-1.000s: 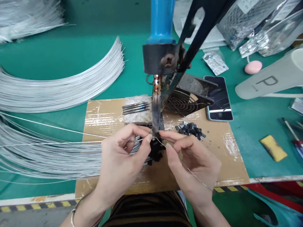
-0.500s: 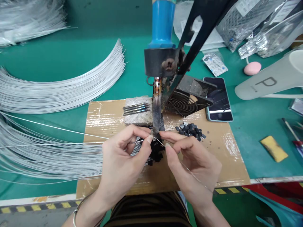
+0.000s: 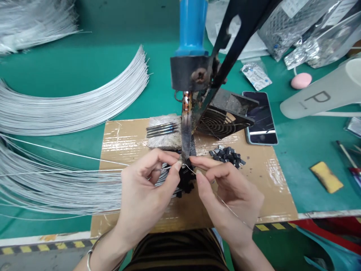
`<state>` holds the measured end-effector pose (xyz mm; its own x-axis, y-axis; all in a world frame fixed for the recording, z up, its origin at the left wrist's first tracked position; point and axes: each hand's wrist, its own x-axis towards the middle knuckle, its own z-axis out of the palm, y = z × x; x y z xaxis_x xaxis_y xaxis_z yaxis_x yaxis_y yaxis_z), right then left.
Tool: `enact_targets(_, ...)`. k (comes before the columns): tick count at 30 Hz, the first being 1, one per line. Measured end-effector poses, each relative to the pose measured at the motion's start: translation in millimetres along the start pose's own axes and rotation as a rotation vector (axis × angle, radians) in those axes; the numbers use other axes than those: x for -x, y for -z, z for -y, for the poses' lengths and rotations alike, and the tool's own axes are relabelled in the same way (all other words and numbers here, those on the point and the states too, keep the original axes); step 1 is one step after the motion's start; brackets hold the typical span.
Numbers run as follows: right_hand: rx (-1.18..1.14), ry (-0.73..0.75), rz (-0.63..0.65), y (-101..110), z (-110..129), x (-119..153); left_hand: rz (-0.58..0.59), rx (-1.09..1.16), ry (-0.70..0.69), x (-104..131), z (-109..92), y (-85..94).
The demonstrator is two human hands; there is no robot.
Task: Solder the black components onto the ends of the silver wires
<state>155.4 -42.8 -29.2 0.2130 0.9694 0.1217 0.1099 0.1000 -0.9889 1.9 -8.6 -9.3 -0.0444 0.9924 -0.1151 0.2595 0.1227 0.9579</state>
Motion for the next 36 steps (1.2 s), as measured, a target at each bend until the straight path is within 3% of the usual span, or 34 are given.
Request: enact_targets(36, 0.025, 0.035, -0.043, -6.1, 1.9, 2.0, 0.003, -0.009, -0.006, 2.4, -3.1, 1.3)
